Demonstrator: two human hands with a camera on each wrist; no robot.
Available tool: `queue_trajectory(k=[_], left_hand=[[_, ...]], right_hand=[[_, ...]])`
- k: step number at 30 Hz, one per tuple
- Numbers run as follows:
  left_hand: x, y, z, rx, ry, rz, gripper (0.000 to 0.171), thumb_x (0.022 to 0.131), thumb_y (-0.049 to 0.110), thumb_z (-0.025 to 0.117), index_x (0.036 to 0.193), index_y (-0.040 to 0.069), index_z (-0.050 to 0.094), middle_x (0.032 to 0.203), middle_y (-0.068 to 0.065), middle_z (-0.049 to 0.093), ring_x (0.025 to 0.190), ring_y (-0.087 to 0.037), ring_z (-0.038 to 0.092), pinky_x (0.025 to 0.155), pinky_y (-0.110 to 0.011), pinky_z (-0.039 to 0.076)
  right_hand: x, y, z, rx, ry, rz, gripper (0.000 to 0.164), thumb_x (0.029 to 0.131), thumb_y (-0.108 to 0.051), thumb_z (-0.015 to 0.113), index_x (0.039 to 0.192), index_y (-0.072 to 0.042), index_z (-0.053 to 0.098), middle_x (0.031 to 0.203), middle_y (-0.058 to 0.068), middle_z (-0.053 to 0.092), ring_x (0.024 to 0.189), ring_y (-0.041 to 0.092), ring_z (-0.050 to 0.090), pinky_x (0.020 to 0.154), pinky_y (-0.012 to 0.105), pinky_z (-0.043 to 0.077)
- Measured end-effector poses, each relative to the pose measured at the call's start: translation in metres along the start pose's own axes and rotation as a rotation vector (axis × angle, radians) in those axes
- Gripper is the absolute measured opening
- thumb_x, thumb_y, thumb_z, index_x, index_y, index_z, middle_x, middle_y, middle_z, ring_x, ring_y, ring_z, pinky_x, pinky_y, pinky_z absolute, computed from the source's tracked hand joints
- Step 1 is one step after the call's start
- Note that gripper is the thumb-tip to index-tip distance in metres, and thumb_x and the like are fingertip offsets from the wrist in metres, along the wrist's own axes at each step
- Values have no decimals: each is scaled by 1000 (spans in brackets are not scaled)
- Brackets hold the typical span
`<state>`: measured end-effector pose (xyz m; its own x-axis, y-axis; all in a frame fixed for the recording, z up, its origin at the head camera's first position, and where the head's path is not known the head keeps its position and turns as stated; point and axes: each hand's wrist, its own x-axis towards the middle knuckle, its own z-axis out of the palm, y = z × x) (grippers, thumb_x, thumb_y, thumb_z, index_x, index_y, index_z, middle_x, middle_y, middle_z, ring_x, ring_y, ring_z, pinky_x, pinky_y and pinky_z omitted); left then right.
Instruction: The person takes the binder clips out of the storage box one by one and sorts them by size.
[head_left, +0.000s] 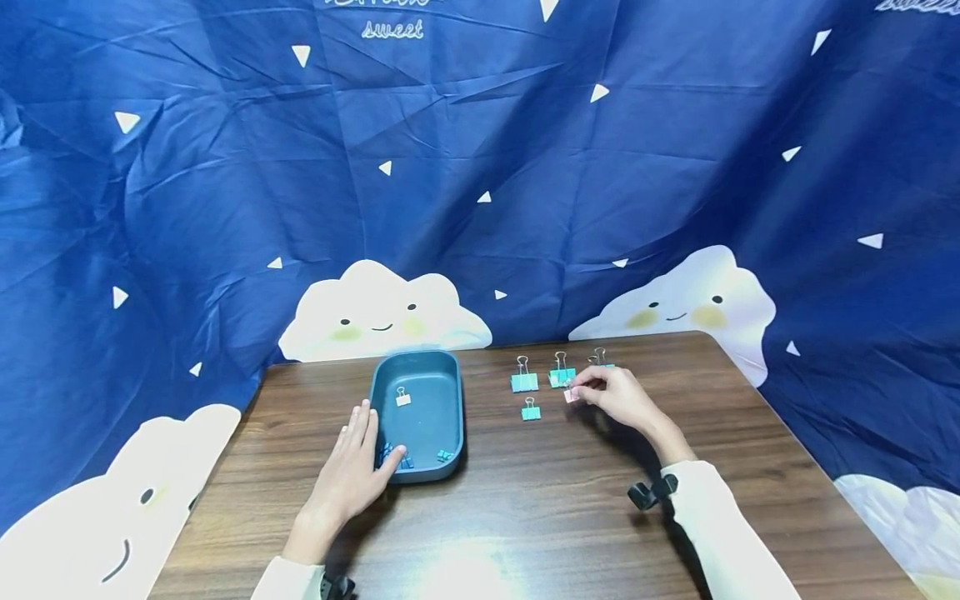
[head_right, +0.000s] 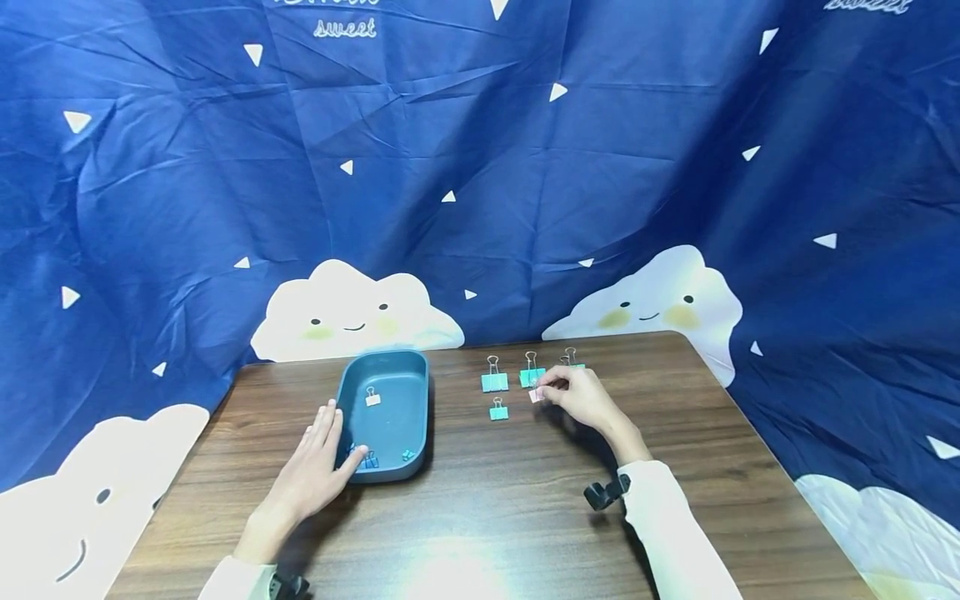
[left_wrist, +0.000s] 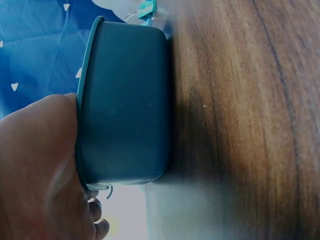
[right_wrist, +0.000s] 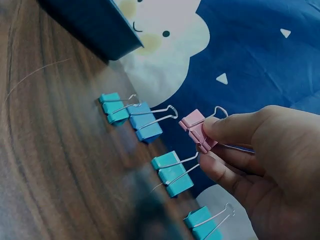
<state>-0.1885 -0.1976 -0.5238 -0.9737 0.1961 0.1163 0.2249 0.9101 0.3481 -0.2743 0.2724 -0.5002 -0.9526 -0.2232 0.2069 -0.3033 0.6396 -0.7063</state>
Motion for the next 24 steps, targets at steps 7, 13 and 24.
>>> queue_trajectory(k=[7, 13, 24], left_hand=[[2, 0, 0, 5, -34, -19, 91, 108, 57, 52, 167, -6, 21, 178, -24, 8, 166, -41, 10, 135, -58, 17], [2, -1, 0, 0, -35, -18, 91, 108, 56, 52, 167, -6, 21, 178, -24, 8, 166, -41, 10, 135, -58, 17], [2, -2, 1, -5, -24, -14, 91, 108, 57, 52, 167, -6, 22, 178, -24, 9, 166, -42, 10, 134, -59, 17]], right_hand=[[-1, 10, 8, -8, 3, 37, 6, 97, -7, 76, 99, -10, 81, 95, 6, 79, 75, 9, 65, 67, 22, 54], [0, 16, 17, 21, -30, 98, 5, 98, -7, 74, 99, -7, 79, 88, 11, 77, 64, 15, 64, 55, 26, 52], [0, 30, 29, -62, -79, 32, 5, 96, -8, 77, 92, -7, 76, 89, 5, 74, 77, 12, 64, 69, 26, 53]])
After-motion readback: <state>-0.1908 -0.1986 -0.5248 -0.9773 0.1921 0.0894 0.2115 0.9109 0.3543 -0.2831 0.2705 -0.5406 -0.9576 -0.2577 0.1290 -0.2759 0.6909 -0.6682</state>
